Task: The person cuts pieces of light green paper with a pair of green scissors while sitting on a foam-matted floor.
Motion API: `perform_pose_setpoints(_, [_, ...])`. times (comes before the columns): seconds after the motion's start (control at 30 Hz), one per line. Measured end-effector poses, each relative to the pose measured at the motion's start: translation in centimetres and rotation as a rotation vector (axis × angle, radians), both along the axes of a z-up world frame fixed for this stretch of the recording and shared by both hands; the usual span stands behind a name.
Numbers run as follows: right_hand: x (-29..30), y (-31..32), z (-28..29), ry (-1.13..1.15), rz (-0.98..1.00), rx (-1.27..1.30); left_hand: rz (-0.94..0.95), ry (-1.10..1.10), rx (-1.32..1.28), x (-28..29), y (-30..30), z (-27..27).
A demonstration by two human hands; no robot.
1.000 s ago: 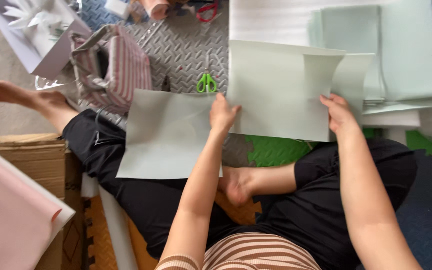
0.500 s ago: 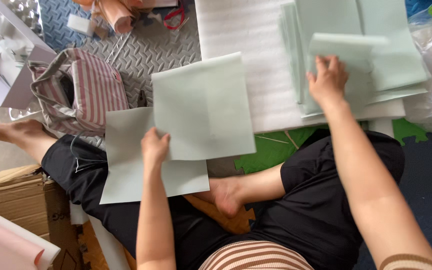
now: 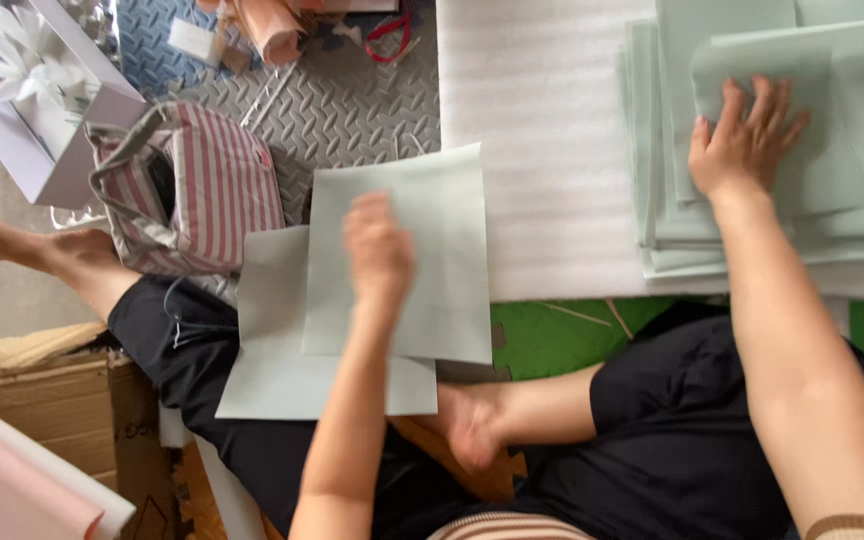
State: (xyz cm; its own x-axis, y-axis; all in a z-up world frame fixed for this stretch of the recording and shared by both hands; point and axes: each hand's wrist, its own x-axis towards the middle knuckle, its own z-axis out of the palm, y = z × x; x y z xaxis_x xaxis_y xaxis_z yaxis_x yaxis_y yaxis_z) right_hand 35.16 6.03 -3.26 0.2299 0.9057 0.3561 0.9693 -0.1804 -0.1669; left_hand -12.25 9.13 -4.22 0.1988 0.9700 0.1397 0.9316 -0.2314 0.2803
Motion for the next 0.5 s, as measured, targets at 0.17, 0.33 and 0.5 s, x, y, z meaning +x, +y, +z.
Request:
perform_pose_setpoints(0.17, [-0.5,-0.1,0.1,0.167,-0.071,-0.124,-0.235,-0.092,-0.028,13.1,3.5,2.2])
perform_pose_setpoints(0.33, [-0.9,0.1,1.8,0.283,-0.131,-0.281,-0.237,-0.008,-0.034,22.3,7.3,2.7])
perform_pose_setpoints(0.5, [-0.1,0.1,0.4,0.089,0.036,-0.034,-0.274,0.348,-0.121,24.9,-0.1,0.0])
